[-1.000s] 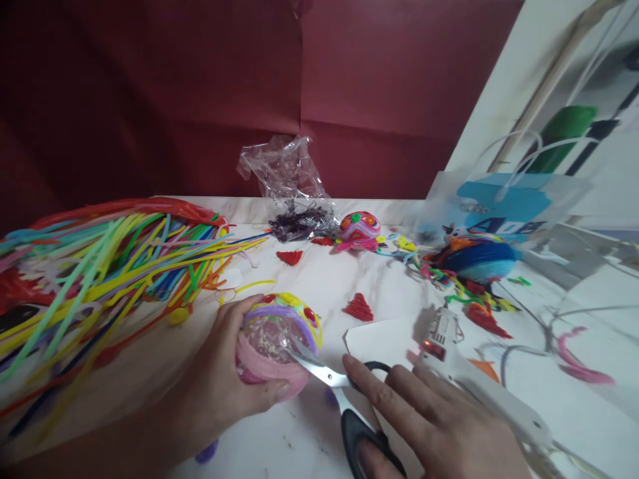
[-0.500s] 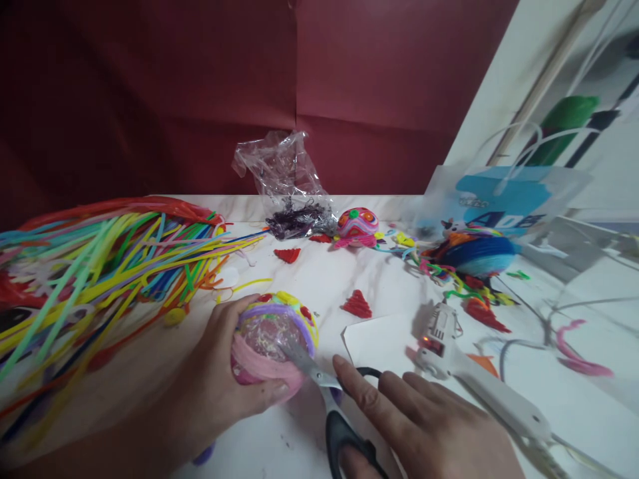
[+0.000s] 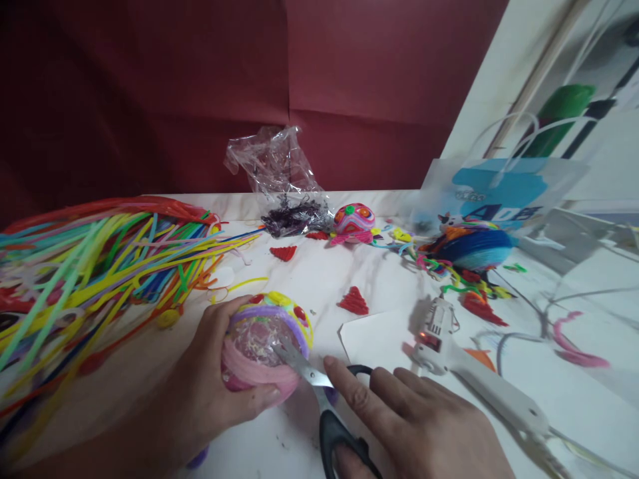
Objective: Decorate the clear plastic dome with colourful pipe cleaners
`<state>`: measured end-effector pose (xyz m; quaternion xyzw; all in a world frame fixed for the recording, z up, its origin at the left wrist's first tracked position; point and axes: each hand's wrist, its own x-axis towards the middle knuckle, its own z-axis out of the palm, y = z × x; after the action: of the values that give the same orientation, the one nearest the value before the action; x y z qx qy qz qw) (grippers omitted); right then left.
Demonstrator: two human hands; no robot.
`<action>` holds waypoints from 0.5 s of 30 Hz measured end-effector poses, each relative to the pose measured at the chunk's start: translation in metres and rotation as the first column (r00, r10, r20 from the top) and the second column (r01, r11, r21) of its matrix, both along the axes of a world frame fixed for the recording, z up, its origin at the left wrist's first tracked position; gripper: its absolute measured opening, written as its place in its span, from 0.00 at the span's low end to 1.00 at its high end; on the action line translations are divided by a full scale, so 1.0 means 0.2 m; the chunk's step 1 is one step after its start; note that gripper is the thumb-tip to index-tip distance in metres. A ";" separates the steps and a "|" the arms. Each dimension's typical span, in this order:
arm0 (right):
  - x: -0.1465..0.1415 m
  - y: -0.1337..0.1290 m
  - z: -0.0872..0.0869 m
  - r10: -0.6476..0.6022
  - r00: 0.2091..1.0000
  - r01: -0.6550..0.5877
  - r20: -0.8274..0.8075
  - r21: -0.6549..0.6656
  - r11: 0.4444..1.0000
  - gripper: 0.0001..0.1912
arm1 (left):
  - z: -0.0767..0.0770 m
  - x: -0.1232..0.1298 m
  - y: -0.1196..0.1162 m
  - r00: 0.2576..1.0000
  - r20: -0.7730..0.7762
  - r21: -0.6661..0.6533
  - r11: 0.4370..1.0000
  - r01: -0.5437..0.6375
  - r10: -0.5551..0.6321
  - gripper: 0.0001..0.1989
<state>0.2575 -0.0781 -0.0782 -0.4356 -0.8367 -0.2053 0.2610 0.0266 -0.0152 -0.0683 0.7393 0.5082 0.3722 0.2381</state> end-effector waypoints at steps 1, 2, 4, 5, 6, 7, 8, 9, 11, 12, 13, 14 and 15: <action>0.00 0.00 0.00 -0.007 1.000 0.007 0.019 0.002 1.000 0.19 | 0.00 0.00 0.00 1.000 -0.004 0.005 1.000 0.007 -0.007 0.40; 0.00 0.00 0.00 -0.014 0.999 0.013 0.037 0.014 1.000 0.19 | 0.00 0.00 0.00 1.000 -0.007 0.007 1.000 0.015 -0.015 0.39; 0.00 0.00 0.00 -0.027 0.998 0.024 0.060 0.051 0.998 0.19 | -0.01 -0.01 0.00 0.999 -0.023 0.023 0.999 0.027 -0.026 0.40; 0.00 0.00 0.00 -0.028 0.997 0.024 0.070 0.058 0.998 0.19 | -0.02 -0.01 0.00 0.999 -0.031 0.036 0.999 0.031 -0.030 0.40; 0.00 0.01 0.00 -0.028 0.997 0.024 0.072 0.064 0.998 0.19 | -0.02 -0.01 0.00 0.999 -0.039 0.046 0.998 0.034 -0.032 0.41; -0.01 0.01 0.00 -0.026 0.997 0.021 0.072 0.067 0.998 0.19 | -0.02 -0.01 0.00 0.999 -0.045 0.055 0.998 0.032 -0.030 0.41; -0.01 0.01 0.00 -0.019 0.997 0.014 0.081 0.058 0.998 0.19 | -0.02 -0.01 0.00 0.999 -0.047 0.063 0.998 0.029 -0.026 0.41; -0.01 0.01 0.00 -0.008 0.996 0.003 0.089 0.054 0.999 0.19 | -0.02 -0.01 0.00 0.999 -0.046 0.071 0.997 0.022 -0.018 0.41; -0.01 0.00 0.00 0.026 0.994 -0.030 0.109 0.043 0.999 0.19 | -0.02 0.00 0.00 0.999 -0.043 0.082 0.997 0.009 -0.005 0.40; -0.01 0.00 0.00 0.038 0.994 -0.045 0.102 0.066 0.997 0.19 | -0.02 0.00 0.00 0.999 -0.045 0.086 0.996 0.005 -0.002 0.40; -0.01 0.00 0.00 0.051 0.994 -0.058 0.099 0.072 0.996 0.18 | -0.02 0.00 0.00 0.999 -0.049 0.088 0.996 0.004 0.001 0.40; -0.01 0.00 0.00 0.058 0.994 -0.065 0.093 0.073 0.995 0.18 | -0.02 0.00 0.00 0.998 -0.055 0.087 0.996 0.003 0.002 0.40; -0.01 0.00 0.00 0.058 0.994 -0.063 0.092 0.060 0.996 0.18 | -0.02 0.00 0.00 0.998 -0.060 0.090 0.996 0.002 0.003 0.40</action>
<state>0.2558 -0.0789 -0.0776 -0.3918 -0.8536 -0.2431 0.2424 0.0266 -0.0157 -0.0732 0.7600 0.4980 0.3723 0.1890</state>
